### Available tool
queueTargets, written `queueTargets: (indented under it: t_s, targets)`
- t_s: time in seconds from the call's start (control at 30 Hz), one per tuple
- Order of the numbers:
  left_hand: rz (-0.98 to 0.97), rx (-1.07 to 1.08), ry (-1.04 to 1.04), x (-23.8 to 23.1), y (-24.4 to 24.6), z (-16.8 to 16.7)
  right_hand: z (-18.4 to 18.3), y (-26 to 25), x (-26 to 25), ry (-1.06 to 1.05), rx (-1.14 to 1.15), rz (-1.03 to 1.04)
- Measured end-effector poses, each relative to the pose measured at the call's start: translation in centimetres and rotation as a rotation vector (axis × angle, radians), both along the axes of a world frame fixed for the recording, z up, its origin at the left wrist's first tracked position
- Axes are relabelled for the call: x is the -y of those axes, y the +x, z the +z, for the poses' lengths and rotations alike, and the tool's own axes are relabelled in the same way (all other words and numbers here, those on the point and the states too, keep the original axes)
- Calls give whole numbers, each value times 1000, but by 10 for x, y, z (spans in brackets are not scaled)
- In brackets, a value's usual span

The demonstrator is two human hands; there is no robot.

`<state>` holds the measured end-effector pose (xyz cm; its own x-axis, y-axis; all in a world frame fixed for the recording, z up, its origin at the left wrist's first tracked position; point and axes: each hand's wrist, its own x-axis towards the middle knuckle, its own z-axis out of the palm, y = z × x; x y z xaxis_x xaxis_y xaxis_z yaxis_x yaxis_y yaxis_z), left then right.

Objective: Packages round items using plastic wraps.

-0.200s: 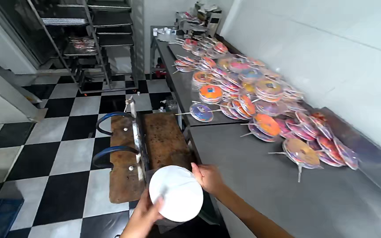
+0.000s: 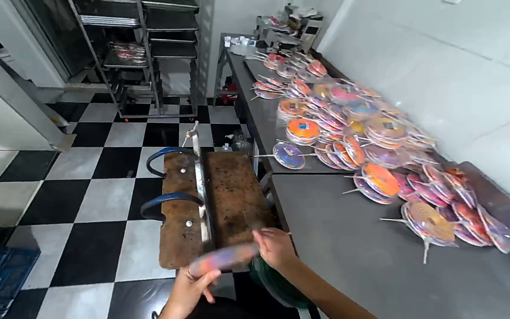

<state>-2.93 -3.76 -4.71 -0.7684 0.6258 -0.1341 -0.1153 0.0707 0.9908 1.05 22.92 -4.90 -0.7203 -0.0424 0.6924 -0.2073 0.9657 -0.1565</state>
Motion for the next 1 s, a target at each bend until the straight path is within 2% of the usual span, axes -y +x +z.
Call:
queueTargets:
  t_s: [0.03, 0.07, 0.1, 0.13, 0.17, 0.2, 0.23, 0.27, 0.3, 0.33, 0.37, 0.43, 0.47, 0.5, 0.53, 0.57, 0.6, 0.63, 0.67, 0.7, 0.73, 0.77, 0.8, 0.9, 0.97, 1.0]
  targets:
    - [8, 401, 20, 1, 0, 18, -1, -10, 4, 57, -47, -78]
    - [-19, 649, 33, 6, 0, 31, -4, -14, 6, 104, -16, -135]
    - [-62, 689, 49, 17, 1, 39, -6, -14, 9, 105, 98, -178]
    - [-121, 532, 78, 33, 1, 43, -7, -10, 13, 44, 300, -207]
    - [-191, 211, 57, 50, -2, 40, 1, -7, 17, -87, 575, -221]
    - [-247, -219, -62, 64, -11, 30, 16, -10, 21, -265, 881, -215]
    - [-214, -634, -165, 70, -23, 15, 22, -15, 24, -376, 1001, -173]
    - [-131, -878, -206, 71, -34, -2, 23, -18, 31, -394, 985, -130]
    - [-7, -864, -134, 67, -42, -16, 22, -21, 41, -323, 866, -96]
    - [118, -631, -49, 62, -43, -23, 14, -26, 49, -191, 645, -80]
    - [199, -262, -48, 55, -41, -17, 6, -34, 52, -79, 424, -72]
    - [183, 498, -80, 48, -42, 8, -8, -58, 46, 97, 76, -63]
    - [134, 669, -16, 53, -38, 10, -10, -63, 46, 110, 51, -66]
    - [99, 604, 85, 64, -33, 4, -9, -63, 50, 85, 138, -94]
    - [-10, 316, 173, 79, -34, -6, -2, -60, 57, 28, 342, -139]
    - [-158, -82, 116, 92, -45, -15, 11, -58, 66, -49, 645, -183]
    - [-205, -514, -41, 100, -57, -22, 29, -60, 73, -143, 987, -199]
    - [-161, -799, -121, 101, -67, -32, 43, -65, 76, -244, 1267, -163]
    - [-64, -811, -77, 100, -74, -44, 50, -67, 76, -353, 1413, -67]
    - [33, -599, -13, 98, -79, -54, 53, -68, 73, -458, 1515, 70]
    - [148, -286, 16, 94, -84, -59, 54, -68, 69, -525, 1598, 210]
    - [230, 15, 33, 89, -92, -67, 52, -69, 67, -531, 1650, 288]
    - [286, 235, 28, 82, -98, -80, 49, -72, 68, -474, 1664, 276]
    - [447, 596, 76, 60, -106, -123, 22, -98, 71, -312, 1539, -137]
    - [575, 836, 250, 50, -119, -130, -3, -117, 62, -353, 1359, -363]
    - [638, 940, 374, 47, -128, -129, -11, -125, 56, -392, 1292, -412]
